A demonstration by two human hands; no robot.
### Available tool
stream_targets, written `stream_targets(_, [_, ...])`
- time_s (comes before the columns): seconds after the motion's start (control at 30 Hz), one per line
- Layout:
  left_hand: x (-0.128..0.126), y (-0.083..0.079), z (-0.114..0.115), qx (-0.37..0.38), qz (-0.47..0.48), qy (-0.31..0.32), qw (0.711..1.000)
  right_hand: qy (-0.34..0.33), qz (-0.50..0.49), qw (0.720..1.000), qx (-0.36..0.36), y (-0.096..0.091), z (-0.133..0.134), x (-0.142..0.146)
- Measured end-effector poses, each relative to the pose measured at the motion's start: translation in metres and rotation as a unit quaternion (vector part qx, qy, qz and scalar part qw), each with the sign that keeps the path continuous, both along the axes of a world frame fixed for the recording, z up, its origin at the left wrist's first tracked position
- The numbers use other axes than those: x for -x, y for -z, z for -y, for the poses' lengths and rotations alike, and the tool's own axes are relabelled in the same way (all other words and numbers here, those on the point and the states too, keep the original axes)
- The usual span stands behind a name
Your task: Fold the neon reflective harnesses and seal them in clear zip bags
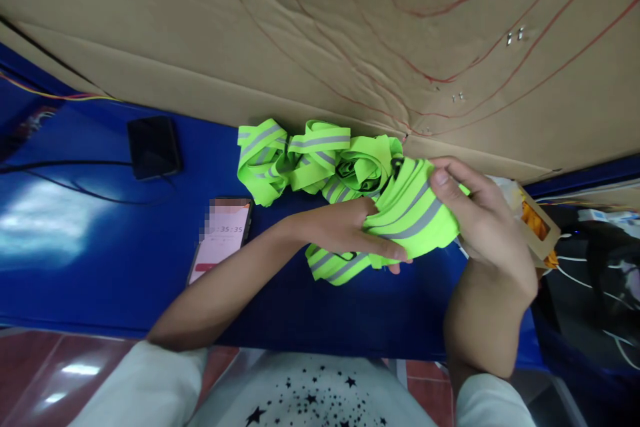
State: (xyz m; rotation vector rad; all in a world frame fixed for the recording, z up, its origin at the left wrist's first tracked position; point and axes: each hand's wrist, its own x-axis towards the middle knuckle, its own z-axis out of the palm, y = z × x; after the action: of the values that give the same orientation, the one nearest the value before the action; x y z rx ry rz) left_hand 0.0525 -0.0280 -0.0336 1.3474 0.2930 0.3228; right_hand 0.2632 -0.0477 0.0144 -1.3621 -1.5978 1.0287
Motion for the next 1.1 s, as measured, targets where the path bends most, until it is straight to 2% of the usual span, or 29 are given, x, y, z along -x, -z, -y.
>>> stream_targets(0.1, [0.0, -0.005, 0.002, -0.052, -0.017, -0.066, 0.996, -0.029, -0.006, 0.999, 0.012, 0.007, -0.006, 0.004])
stream_targets(0.23, [0.002, -0.012, 0.003, -0.067, -0.025, -0.101, 0.992, -0.008, 0.011, 0.998, -0.059, 0.011, -0.01, 0.012])
stream_targets(0.37, [0.004, -0.014, 0.002, -0.118, -0.031, -0.136, 0.983, -0.137, 0.08, 0.985, -0.068, 0.004, -0.006, 0.012])
stream_targets(0.43, [0.005, -0.014, 0.0, -0.116, -0.023, -0.133, 0.984, -0.164, 0.114, 0.977, -0.076, 0.001, -0.003, 0.014])
stream_targets(0.57, [0.008, -0.015, -0.002, -0.006, 0.026, -0.033, 0.999, -0.093, 0.116, 0.986, -0.08, 0.002, 0.001, 0.022])
stream_targets(0.63, [0.008, -0.015, -0.002, 0.051, 0.043, -0.006, 0.998, -0.064, 0.104, 0.988, -0.094, 0.001, 0.002, 0.024])
stream_targets(0.7, [0.007, -0.015, -0.002, 0.063, 0.039, -0.022, 0.997, -0.047, 0.105, 0.987, -0.115, 0.001, 0.003, 0.025])
stream_targets(0.8, [0.005, -0.012, -0.002, 0.019, 0.007, -0.083, 0.996, -0.041, 0.103, 0.987, -0.12, 0.003, 0.004, 0.026])
stream_targets(0.93, [0.007, -0.006, -0.006, -0.02, -0.039, -0.123, 0.991, -0.028, 0.117, 0.984, -0.135, 0.01, 0.005, 0.031])
stream_targets(1.0, [0.007, -0.003, -0.01, -0.007, -0.046, -0.139, 0.989, -0.019, 0.124, 0.983, -0.136, 0.013, 0.003, 0.033])
stream_targets(1.1, [0.007, -0.001, -0.013, 0.031, -0.044, -0.143, 0.988, -0.008, 0.1, 0.99, -0.102, 0.015, 0.0, 0.034])
